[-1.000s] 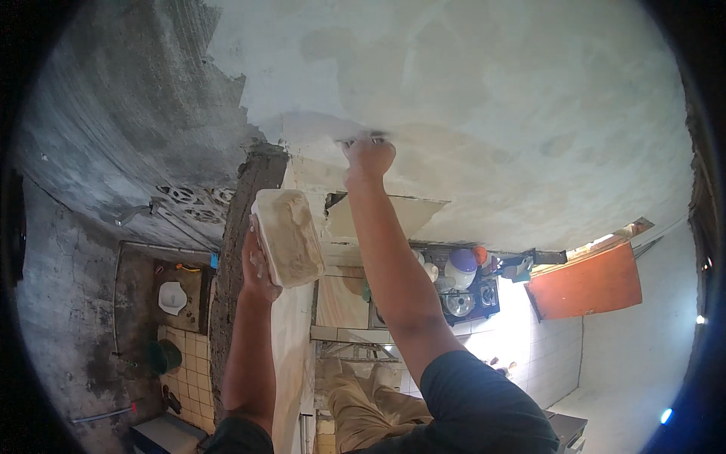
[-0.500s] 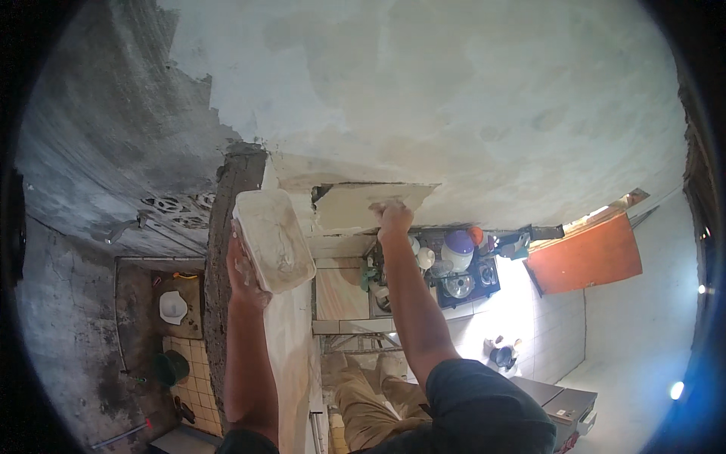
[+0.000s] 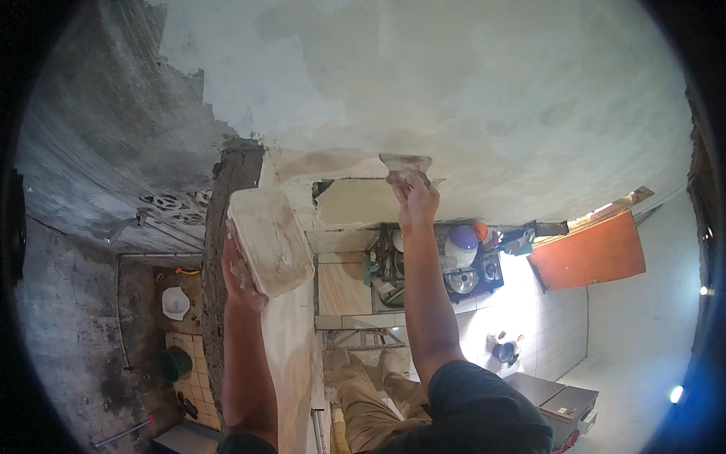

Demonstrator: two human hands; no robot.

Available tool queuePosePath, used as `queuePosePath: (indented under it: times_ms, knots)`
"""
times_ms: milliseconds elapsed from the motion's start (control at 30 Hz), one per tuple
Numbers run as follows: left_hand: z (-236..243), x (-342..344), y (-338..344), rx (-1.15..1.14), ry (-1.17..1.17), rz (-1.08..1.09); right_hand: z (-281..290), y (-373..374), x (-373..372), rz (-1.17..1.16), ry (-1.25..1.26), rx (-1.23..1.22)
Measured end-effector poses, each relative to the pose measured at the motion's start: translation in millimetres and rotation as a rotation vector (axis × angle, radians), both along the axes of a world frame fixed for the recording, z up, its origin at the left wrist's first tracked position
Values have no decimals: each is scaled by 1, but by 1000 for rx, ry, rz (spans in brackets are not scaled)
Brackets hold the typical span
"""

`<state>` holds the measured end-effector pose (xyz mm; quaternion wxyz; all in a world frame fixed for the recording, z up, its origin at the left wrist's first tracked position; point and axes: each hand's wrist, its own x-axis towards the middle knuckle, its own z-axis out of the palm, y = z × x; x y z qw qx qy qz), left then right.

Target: Applying plaster paste to a wall using a spatula.

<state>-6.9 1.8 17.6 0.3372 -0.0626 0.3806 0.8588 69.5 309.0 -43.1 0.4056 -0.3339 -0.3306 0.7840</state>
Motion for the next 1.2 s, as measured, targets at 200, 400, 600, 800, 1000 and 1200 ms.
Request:
queuePosePath:
  times_ms: [200, 400, 600, 800, 1000, 1200]
  knots:
    - [2, 1, 5, -36, 101, -30, -69, 25, 2, -46, -206, 11]
    - [-5, -1, 3, 129, 283, -116, -94, 57, -30, -129, -314, -47]
    - [0, 1, 1, 30, 238, -70, -71, 54, -34, -51, -315, -162]
    - [6, -1, 10, 43, 29, -52, -27, 32, -63, -135, -222, -168]
    - [6, -3, 3, 44, 7, -18, -8, -84, -62, 51, -96, 311]
    - [11, 0, 10, -28, -4, 1, -81, -45, -40, 21, -152, 93]
